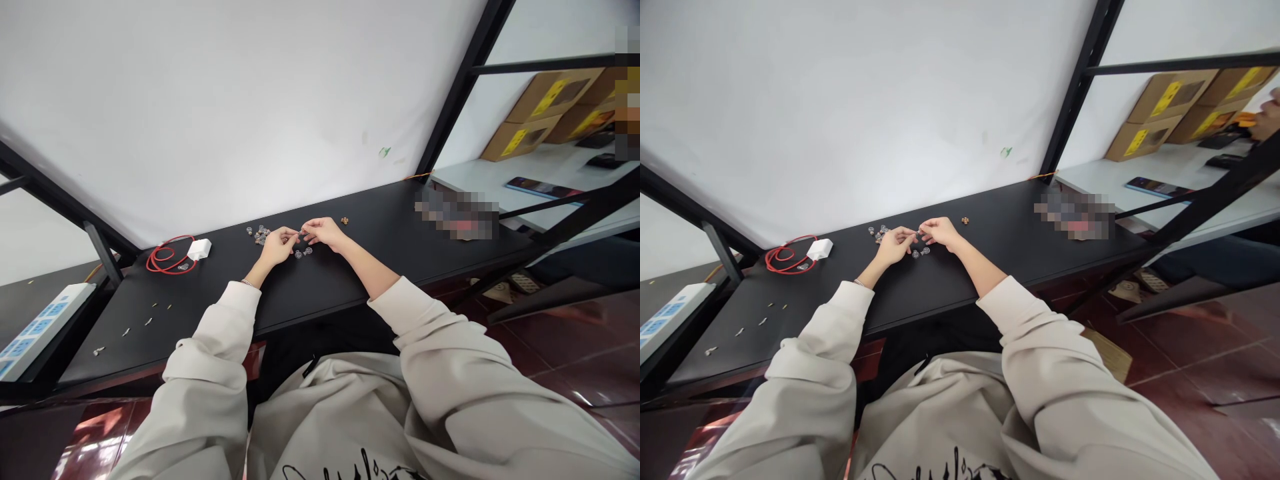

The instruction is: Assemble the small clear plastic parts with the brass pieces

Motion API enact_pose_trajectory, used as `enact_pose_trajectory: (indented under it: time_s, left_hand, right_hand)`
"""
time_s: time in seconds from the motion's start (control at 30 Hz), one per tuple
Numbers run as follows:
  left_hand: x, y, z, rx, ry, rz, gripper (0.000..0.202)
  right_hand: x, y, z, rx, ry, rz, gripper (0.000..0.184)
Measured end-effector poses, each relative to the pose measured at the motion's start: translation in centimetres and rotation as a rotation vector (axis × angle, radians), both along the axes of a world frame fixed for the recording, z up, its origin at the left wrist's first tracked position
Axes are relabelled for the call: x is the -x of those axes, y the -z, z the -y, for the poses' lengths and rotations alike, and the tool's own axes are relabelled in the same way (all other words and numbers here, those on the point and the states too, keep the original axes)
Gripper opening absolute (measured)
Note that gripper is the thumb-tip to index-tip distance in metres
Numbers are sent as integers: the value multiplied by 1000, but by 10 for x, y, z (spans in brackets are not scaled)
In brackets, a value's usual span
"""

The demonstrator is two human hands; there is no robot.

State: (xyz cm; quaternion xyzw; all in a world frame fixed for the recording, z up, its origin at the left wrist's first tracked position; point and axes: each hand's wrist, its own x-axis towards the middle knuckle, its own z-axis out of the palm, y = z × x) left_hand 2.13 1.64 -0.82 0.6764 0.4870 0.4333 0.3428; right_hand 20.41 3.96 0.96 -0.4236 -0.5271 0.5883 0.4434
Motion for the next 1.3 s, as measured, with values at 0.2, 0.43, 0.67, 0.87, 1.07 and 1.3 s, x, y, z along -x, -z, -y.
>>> enact_pose_trajectory:
  time_s: [0.2,0.43,0.67,0.87,1.07,1.3]
  left_hand:
    - [3,4,-4,-10,48,53,14]
    - [2,3,-4,15,32,84,12]
    - [2,1,-2,7,27,95,18]
    - [3,4,-5,-3,39,105,23]
    - [3,3,-6,13,60,138,24]
    - [4,4,-6,37,44,148,27]
  right_hand:
    - [-1,-5,2,75,-34,-32,13]
    - [-1,-7,4,118,-45,-62,10]
    - [-1,-9,5,134,-75,-73,13]
    - [-1,-10,6,141,-86,-93,11]
    - [-1,-7,4,103,-98,-83,13]
    - [4,0,3,-76,-101,-35,14]
